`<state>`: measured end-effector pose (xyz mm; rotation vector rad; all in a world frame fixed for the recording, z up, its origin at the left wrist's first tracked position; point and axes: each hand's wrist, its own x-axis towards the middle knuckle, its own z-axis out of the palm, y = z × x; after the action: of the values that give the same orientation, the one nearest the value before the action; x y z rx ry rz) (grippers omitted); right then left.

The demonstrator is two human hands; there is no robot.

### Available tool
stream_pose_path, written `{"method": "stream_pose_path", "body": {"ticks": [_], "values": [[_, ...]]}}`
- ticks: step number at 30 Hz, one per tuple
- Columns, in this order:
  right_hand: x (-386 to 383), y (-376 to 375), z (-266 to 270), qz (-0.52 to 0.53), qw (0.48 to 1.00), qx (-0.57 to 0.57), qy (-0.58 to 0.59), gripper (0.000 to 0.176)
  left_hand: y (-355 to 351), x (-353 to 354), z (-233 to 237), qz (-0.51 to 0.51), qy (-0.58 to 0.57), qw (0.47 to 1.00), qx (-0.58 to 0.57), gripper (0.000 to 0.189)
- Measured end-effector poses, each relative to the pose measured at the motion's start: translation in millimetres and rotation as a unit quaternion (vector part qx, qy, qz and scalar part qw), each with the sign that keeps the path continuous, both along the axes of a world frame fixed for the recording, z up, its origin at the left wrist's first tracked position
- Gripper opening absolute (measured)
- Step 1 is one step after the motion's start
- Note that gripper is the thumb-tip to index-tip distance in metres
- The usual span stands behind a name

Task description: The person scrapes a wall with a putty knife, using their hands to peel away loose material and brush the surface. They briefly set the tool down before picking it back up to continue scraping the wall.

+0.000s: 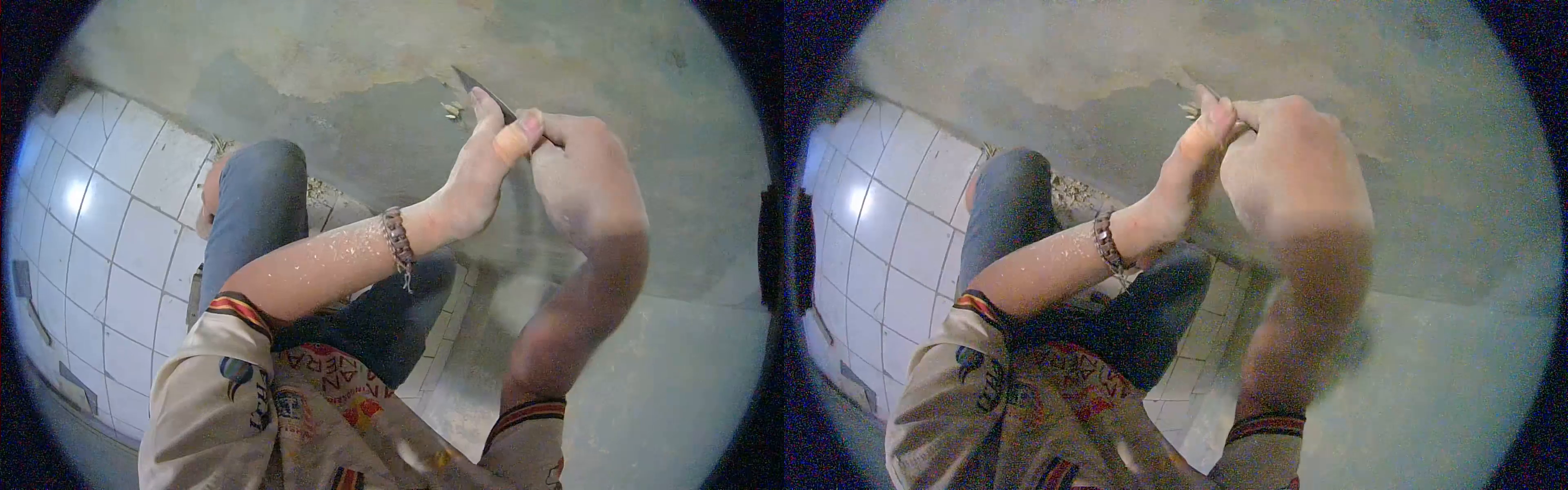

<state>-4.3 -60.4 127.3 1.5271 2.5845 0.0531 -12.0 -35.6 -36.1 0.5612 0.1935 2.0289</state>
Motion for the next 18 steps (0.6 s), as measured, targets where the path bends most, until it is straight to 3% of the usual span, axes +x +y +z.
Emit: {"method": "stream_pose_path", "body": {"ticks": [2,3,6,7,9,10,12,14,16,18], "values": [[-6.9,2.7,-13.2,0.026,0.998,0.021,-0.058,0.027,-2.2,-2.0,2.9,-0.062,-0.075,0.994,-0.055,0.083],[-7.7,4.1,-15.3,0.05,0.991,0.05,-0.111,0.027,-10.1,-1.3,4.2,-0.056,-0.062,0.996,-0.016,0.07],[-0.8,10.9,-6.9,0.087,0.992,0.04,-0.08,0.026,-10.9,-2.1,10.0,-0.048,-0.046,0.998,-0.003,0.056],[-3.3,9.5,-6.0,0.095,0.991,0.041,-0.081,0.026,-9.7,-4.9,10.8,-0.04,-0.047,0.998,-0.003,0.056],[-5.3,2.3,-5.9,0.053,0.998,0.039,-0.015,0.026,-8.9,-5.9,11.4,0.068,0.041,0.996,-0.041,0.051],[-9.0,3.5,-11.4,0.049,0.998,0.035,-0.016,0.026,-11.6,-7.2,8.2,0.064,0.04,0.996,-0.044,0.051],[-21.1,11.2,-22.0,0.064,0.989,0.035,-0.127,0.028,-12.3,-16.1,5.4,-0.052,-0.072,0.996,0.032,0.056],[-5.8,17.2,-17.2,0.084,0.992,0.037,-0.091,0.028,-7.2,-7.8,7.1,-0.066,-0.095,0.993,0.015,0.058],[-9.6,14.1,-17.5,0.12,0.99,0.03,-0.06,0.029,3.1,4.9,5.2,0.102,-0.034,0.991,-0.077,0.055],[-17.2,1.3,-15.1,0.03,0.998,0.03,-0.043,0.028,8.9,0.9,-3.9,0.091,-0.037,0.992,-0.08,0.052]]}}
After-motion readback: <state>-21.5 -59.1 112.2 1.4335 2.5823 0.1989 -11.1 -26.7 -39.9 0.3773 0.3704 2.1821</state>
